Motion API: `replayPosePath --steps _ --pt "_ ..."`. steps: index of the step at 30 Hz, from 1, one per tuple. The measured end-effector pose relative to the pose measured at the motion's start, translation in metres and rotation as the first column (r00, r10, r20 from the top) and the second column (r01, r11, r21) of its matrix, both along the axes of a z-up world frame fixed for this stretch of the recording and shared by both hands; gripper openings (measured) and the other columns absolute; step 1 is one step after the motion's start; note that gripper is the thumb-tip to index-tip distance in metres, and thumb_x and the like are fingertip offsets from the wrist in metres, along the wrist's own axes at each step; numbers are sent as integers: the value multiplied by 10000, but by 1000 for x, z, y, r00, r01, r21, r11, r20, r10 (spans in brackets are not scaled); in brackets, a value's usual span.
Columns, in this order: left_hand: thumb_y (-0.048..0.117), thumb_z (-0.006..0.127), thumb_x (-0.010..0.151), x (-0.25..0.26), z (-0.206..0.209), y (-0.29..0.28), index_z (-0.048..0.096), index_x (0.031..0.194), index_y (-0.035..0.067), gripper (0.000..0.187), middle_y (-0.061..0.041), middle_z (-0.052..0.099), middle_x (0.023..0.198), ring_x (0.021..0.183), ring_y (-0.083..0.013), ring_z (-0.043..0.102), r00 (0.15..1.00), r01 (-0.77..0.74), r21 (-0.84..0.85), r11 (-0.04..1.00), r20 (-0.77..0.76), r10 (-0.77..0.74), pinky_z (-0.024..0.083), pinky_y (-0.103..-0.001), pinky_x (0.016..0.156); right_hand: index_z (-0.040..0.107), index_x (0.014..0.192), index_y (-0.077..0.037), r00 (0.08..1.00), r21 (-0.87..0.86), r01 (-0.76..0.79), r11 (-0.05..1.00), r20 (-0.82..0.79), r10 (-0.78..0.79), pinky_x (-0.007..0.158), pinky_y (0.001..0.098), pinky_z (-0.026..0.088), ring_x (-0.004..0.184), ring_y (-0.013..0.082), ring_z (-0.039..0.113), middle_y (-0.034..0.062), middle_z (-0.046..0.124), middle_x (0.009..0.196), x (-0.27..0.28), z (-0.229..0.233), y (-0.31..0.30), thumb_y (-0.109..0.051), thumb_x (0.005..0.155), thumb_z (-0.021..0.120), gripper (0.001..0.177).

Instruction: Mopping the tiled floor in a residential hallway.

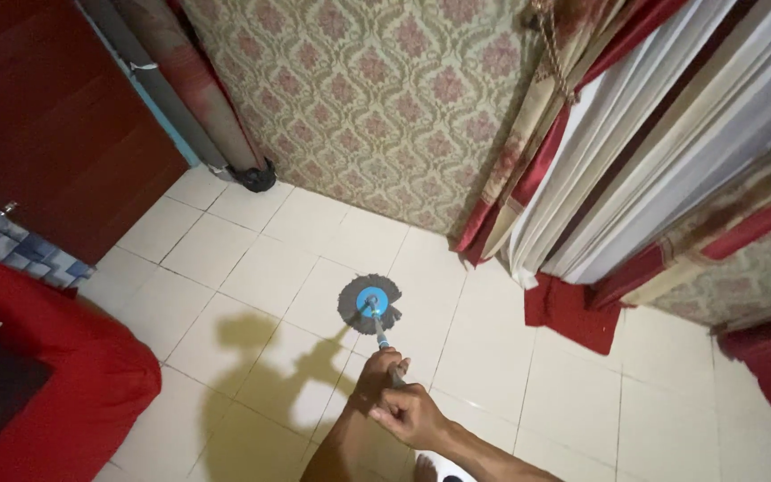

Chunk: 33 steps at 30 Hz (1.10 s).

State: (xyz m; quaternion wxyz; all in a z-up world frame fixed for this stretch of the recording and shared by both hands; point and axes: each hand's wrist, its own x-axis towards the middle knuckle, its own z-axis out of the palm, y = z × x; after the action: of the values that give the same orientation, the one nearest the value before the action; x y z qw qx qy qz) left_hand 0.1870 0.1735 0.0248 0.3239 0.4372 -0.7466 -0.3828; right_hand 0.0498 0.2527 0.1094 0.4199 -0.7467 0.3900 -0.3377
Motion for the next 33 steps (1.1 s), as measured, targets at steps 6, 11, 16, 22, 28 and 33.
replayPosePath --steps 6,11,16,22,28,33 --pt "184 645 940 62 -30 19 524 652 41 344 -144 580 671 749 -355 564 1000 -26 -166 986 -1 27 462 -471 736 537 678 -46 996 -93 -76 993 33 80 460 356 405 487 154 495 57 484 545 49 18 17 -177 965 721 366" --pt "191 664 920 98 -72 11 541 614 56 357 -132 582 663 735 -348 592 987 -13 -228 974 152 49 479 -481 725 515 621 -53 998 14 42 999 51 -43 427 349 354 444 126 416 28 449 494 81 -17 17 -199 979 689 424" --pt "161 597 998 84 -86 9 501 683 67 342 -94 531 623 669 -315 582 981 120 -619 776 194 3 489 -477 689 523 630 -50 956 55 254 966 135 -259 452 323 311 484 96 376 -3 402 501 81 10 34 -197 990 677 418" --pt "202 538 1082 33 -83 25 626 877 22 286 -84 515 638 648 -319 526 963 217 -631 745 15 -268 430 -477 646 523 623 -56 878 68 467 882 84 -472 426 326 291 447 100 350 1 375 483 64 22 75 -208 939 698 392" --pt "307 659 946 13 -43 67 532 620 45 437 -148 514 633 709 -345 541 884 425 -107 899 -165 -437 422 -485 663 434 571 -48 864 -67 504 861 22 -503 419 344 295 468 118 344 6 383 495 63 0 129 -290 915 761 533" --pt "262 638 949 5 -61 76 530 624 45 405 -159 569 689 762 -357 578 851 508 -178 842 -46 -523 453 -477 713 444 605 -26 836 -91 548 832 49 -546 445 348 333 461 128 363 26 368 500 60 -17 148 -274 961 711 510"
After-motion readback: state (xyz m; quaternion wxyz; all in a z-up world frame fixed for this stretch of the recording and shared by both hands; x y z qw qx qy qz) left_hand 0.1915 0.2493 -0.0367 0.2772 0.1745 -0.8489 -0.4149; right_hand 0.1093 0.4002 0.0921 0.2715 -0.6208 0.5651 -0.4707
